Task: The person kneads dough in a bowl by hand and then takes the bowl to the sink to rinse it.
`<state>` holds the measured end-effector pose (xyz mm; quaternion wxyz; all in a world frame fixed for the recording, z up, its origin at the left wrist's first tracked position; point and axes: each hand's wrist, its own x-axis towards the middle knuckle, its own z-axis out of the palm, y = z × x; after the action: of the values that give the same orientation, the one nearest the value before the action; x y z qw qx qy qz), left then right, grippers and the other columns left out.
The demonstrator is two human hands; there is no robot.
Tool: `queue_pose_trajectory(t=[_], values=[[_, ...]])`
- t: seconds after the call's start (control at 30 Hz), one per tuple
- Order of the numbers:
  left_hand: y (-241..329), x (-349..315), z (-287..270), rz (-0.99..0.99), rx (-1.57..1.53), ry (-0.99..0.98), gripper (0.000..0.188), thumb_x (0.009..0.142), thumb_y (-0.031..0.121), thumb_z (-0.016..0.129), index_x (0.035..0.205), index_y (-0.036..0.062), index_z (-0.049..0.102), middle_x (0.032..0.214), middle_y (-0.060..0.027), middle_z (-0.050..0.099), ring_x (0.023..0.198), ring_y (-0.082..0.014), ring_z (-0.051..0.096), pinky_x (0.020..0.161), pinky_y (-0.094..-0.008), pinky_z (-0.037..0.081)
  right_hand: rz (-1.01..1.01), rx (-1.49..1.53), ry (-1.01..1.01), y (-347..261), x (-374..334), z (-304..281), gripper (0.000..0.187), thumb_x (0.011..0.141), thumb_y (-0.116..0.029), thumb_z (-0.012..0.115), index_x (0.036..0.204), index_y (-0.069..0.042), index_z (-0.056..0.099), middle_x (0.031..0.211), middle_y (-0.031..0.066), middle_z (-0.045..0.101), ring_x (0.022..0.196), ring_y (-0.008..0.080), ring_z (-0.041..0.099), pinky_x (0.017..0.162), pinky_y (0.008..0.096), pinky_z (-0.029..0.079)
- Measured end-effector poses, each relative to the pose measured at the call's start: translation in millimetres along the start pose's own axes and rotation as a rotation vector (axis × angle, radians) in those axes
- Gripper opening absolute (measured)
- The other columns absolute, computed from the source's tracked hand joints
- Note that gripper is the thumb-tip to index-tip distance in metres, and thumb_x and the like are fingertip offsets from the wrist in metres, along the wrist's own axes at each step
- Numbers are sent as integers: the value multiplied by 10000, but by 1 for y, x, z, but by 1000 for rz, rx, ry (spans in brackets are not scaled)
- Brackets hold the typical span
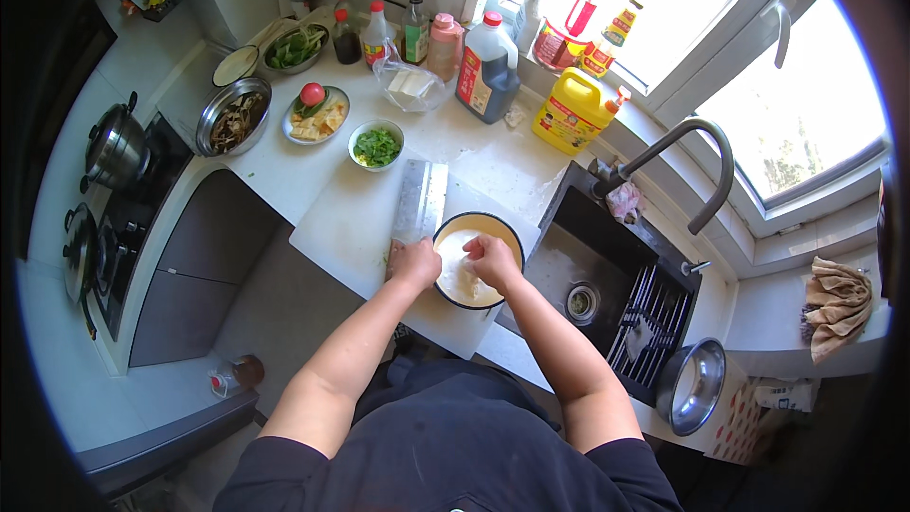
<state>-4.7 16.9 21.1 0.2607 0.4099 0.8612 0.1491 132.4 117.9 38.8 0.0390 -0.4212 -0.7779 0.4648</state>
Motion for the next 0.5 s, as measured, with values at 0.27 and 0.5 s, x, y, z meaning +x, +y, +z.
queue_pose_trajectory(t=[0.27,0.5], values=[[1,-1,-3,17,-33,-31,268,785,150,412,904,-9,591,608,-166,629,549,-259,639,732,-364,501,13,160,75,19,14,7,136,791,-79,599,890,9,632,786,75,635,656,132,611,542,259,505],[-1,2,1,7,-14,-4,248,784,143,408,879,5,592,557,-137,616,510,-245,625,824,-342,450,520,358,-412,-12,6,-2,239,834,-188,493,862,13,619,719,115,642,575,187,623,554,284,529]])
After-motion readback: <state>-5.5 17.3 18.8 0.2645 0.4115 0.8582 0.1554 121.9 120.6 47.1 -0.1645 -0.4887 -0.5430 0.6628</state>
